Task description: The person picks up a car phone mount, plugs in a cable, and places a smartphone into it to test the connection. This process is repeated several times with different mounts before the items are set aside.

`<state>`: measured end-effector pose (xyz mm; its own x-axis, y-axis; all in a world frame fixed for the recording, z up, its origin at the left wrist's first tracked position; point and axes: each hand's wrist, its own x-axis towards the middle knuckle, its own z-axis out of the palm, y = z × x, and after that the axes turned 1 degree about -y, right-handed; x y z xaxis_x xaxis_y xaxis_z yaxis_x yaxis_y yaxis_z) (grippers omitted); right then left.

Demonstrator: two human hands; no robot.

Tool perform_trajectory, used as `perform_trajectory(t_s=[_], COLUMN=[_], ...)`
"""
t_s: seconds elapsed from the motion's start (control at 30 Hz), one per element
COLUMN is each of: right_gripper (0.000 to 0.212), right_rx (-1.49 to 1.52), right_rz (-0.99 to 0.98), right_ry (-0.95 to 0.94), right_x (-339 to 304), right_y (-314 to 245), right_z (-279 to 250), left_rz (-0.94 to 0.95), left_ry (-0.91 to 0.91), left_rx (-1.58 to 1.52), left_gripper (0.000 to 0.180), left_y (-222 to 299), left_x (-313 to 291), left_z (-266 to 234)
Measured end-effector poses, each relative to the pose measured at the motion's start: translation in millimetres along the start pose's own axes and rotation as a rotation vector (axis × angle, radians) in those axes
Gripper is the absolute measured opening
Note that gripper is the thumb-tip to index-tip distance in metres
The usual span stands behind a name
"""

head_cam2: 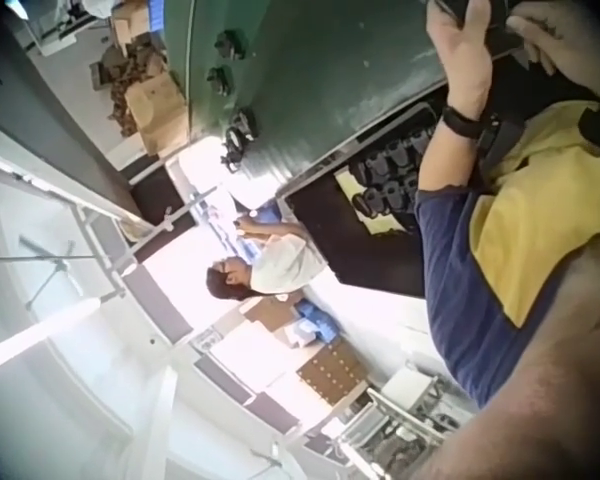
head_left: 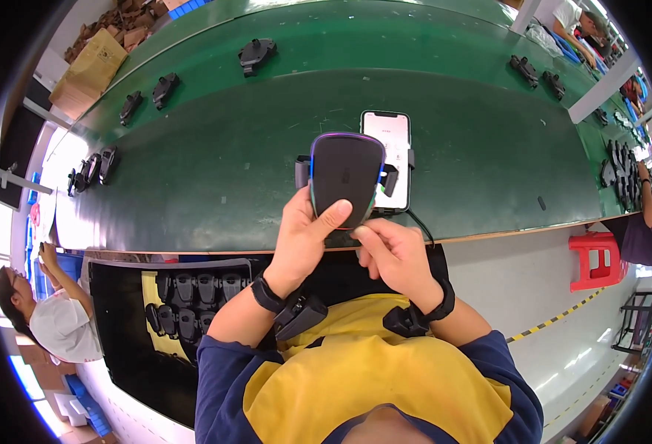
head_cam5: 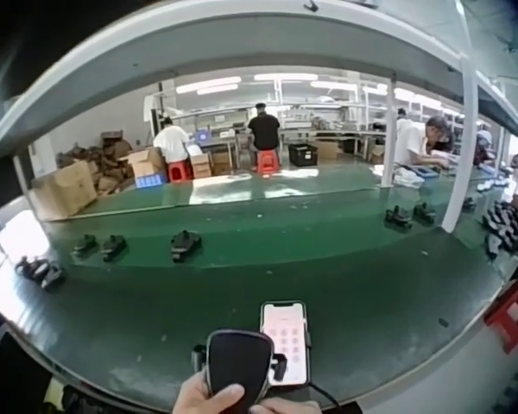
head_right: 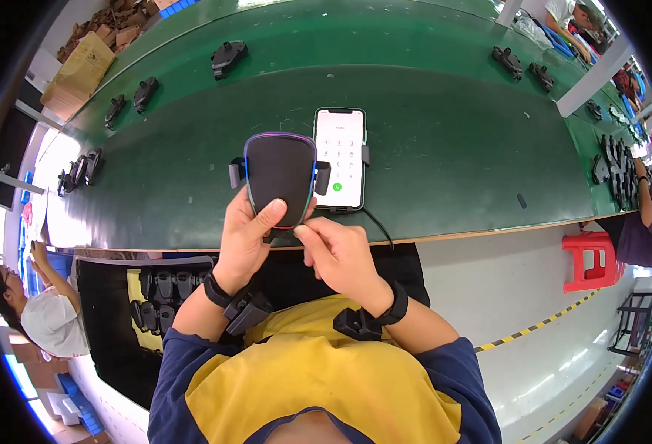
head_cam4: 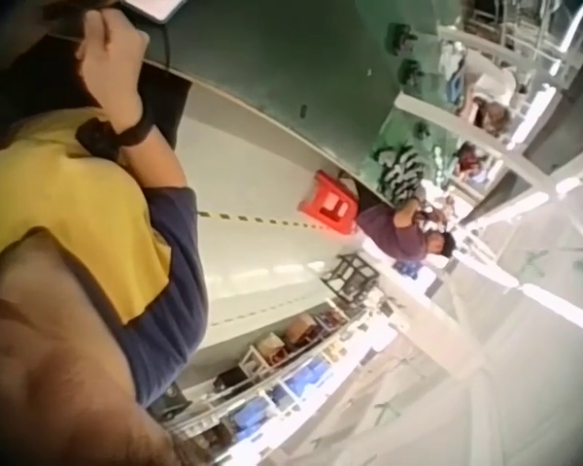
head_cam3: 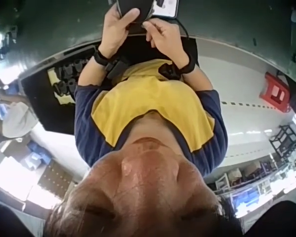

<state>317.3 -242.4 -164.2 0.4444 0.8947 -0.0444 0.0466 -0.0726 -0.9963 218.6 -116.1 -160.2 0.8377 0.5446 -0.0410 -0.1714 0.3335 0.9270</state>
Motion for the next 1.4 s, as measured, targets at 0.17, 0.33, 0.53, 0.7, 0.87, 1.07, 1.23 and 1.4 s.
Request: perform_trajectory(t_s=[0.17, 0.33, 0.53, 0.7, 0.87, 1.07, 1.23, 1.4], right_gripper=[0.016, 0.018, 0.02, 0.02, 0.02, 0.023, 0.028, 0.031], right_rx=[-0.627, -0.27, -0.188, -0.299, -0.365, -0.422, -0.142, -0.015], right_rz=[-0.429, -0.151, -0.064, -0.056, -0.066, -0.184, 0.147, 0.191], right_ry=[0.188, 0.289, 0.377, 0.362, 0.283, 0.26, -0.003, -0.115], right_x=[18, 10, 9, 21, 63, 113, 153, 162], right_y=[7, 11, 21, 16, 8, 17, 23, 20], right_z=[-18, -61, -86, -101, -109, -115, -118, -122], left_rz=[0.212, 0.135, -0.249, 0.292, 0.797, 0.794, 0.88, 0.837], left_ry=[0.282, 0.344, 0.341, 0.339, -0.512, -0.685, -0.612, -0.592], left_rx=[0.122, 0.522, 1.503, 1.729, 1.371, 1.394, 1.488, 1.401], left_gripper=[0.034, 0.026, 0.032, 0.023, 0.039, 0.063, 0.06, 0.054], left_y=[-4, -10, 17, 27, -25, -65, -77, -80], left_x=[16, 32, 22, 2, -6, 14, 19, 20], left_z=[-12, -53, -41, -10, 45, 46, 38, 37])
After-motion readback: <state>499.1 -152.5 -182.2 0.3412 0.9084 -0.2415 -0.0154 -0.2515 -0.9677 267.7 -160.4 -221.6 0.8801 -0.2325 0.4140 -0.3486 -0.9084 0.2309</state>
